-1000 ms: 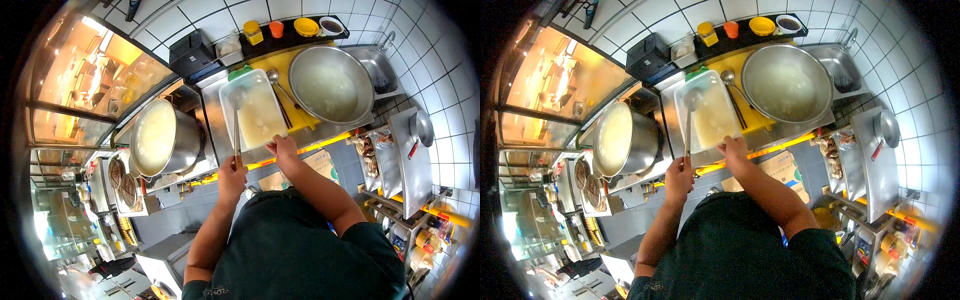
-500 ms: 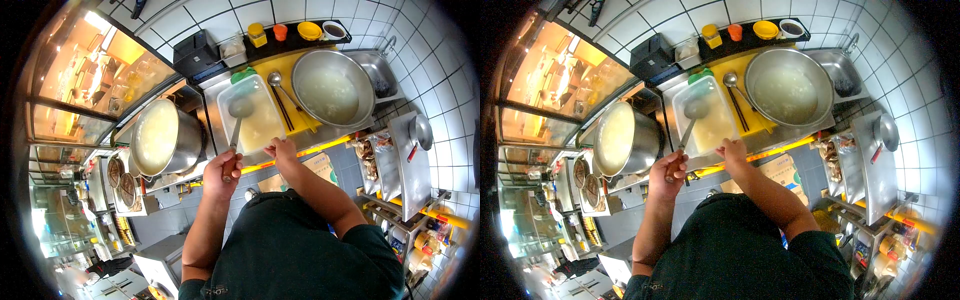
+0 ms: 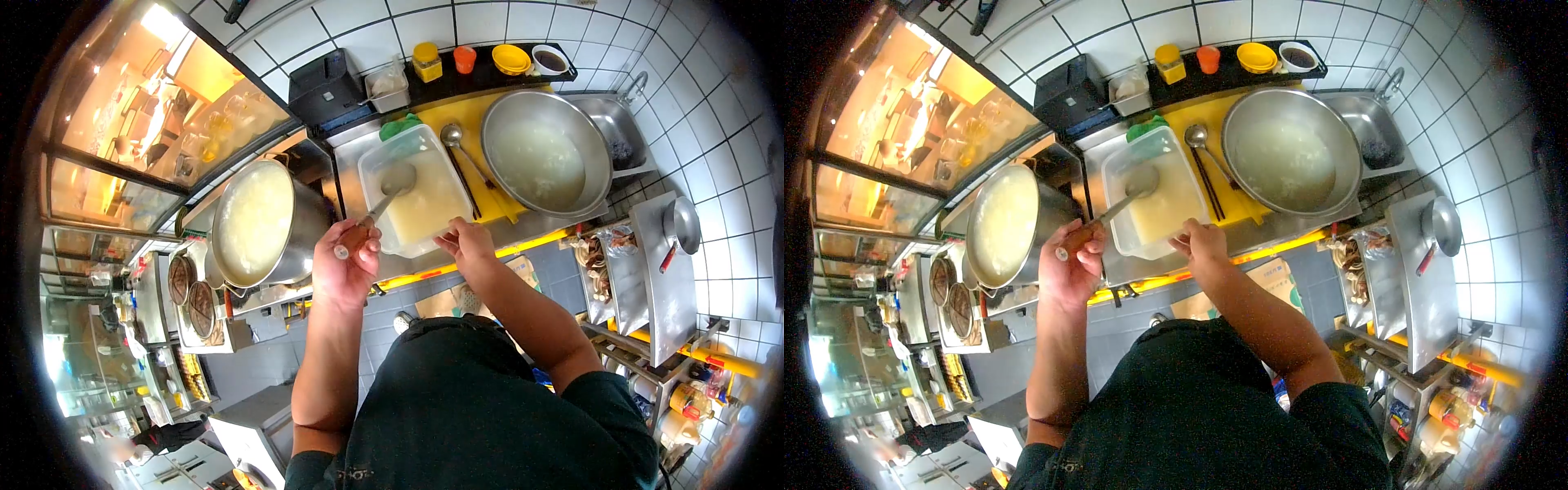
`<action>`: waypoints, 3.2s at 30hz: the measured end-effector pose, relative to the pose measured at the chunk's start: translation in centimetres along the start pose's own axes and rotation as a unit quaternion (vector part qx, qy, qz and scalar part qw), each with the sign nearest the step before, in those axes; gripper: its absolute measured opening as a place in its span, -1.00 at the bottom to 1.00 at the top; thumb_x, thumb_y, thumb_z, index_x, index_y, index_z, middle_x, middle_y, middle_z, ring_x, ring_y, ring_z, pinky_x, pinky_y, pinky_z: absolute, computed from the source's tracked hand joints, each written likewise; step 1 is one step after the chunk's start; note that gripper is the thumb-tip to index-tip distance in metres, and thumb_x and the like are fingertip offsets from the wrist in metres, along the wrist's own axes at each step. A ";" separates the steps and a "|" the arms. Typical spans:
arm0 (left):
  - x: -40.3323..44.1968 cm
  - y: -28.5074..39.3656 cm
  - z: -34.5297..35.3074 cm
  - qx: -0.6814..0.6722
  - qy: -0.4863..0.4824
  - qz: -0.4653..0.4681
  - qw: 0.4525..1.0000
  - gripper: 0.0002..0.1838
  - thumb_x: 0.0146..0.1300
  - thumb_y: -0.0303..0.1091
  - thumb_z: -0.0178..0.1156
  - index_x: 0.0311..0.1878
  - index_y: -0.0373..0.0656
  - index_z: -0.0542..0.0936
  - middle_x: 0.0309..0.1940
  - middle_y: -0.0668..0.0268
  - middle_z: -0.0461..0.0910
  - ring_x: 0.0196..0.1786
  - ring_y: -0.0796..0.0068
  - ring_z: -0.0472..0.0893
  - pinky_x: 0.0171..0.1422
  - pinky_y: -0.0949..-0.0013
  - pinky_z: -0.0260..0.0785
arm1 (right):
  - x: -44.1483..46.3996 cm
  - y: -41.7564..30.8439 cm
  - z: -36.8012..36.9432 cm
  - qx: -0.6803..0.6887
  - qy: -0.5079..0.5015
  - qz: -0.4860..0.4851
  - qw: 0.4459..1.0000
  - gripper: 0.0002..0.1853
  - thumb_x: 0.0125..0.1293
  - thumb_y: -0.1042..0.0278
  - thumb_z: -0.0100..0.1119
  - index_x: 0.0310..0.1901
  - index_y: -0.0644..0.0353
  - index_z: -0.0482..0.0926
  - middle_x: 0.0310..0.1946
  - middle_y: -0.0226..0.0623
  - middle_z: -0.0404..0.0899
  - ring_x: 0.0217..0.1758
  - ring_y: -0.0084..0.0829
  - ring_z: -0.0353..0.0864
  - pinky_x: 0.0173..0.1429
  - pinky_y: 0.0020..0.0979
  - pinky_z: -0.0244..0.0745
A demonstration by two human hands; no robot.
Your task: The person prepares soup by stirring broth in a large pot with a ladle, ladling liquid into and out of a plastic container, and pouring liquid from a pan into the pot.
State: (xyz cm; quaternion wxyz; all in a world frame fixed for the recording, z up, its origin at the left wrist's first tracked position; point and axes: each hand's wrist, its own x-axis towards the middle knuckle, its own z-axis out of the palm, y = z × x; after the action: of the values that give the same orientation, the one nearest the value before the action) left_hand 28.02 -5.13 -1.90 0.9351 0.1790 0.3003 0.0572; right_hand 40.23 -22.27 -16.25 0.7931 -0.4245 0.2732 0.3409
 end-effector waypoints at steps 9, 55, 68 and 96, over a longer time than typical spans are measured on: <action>0.9 1.2 0.4 0.032 -0.001 -0.005 0.999 -0.59 0.43 -0.23 -0.01 -0.07 -0.54 0.44 -0.31 0.01 0.51 -0.40 0.33 0.55 -0.52 0.58 0.53 | -0.1 -0.5 -0.7 0.023 -0.010 -0.009 1.000 -0.82 0.26 0.47 0.21 -0.41 0.24 0.40 -0.39 -0.26 0.39 -0.30 -0.35 0.51 -0.06 -0.15 0.78; -3.6 -3.6 -2.7 0.211 0.067 0.040 0.974 -0.50 0.27 -0.38 0.16 0.23 -0.46 0.43 -0.35 0.10 0.58 -0.59 0.42 0.49 -0.65 0.46 0.25 | 3.8 3.0 -6.5 0.061 -0.015 -0.042 0.997 -0.85 0.31 0.45 0.18 -0.29 0.28 0.39 -0.35 -0.22 0.46 -0.29 -0.33 0.58 -0.11 -0.21 0.79; -5.6 -2.7 -2.4 0.202 0.032 0.026 0.979 -0.42 0.24 -0.37 0.19 0.29 -0.47 0.37 -0.33 0.04 0.57 -0.62 0.40 0.46 -0.69 0.46 0.22 | 1.2 2.9 -8.3 0.030 -0.064 0.000 0.997 -0.68 0.37 0.15 0.30 -0.17 0.22 0.43 -0.31 -0.19 0.56 -0.27 -0.27 0.68 -0.07 -0.27 0.73; -8.2 -0.2 -2.1 0.203 0.006 0.028 0.979 -0.38 0.24 -0.37 0.16 0.32 -0.51 0.32 -0.31 0.02 0.56 -0.62 0.40 0.48 -0.70 0.48 0.23 | -3.0 6.7 -12.8 -0.100 0.006 0.028 0.995 -0.70 0.39 0.14 0.19 -0.02 0.15 0.45 -0.29 -0.32 0.50 -0.30 -0.38 0.60 -0.17 -0.35 0.66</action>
State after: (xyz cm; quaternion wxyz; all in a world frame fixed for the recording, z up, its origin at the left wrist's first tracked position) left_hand 20.12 -6.46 0.88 0.8756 0.3729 0.3063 0.0223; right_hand 31.36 -31.48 -23.69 0.7349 -0.4959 0.2544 0.3863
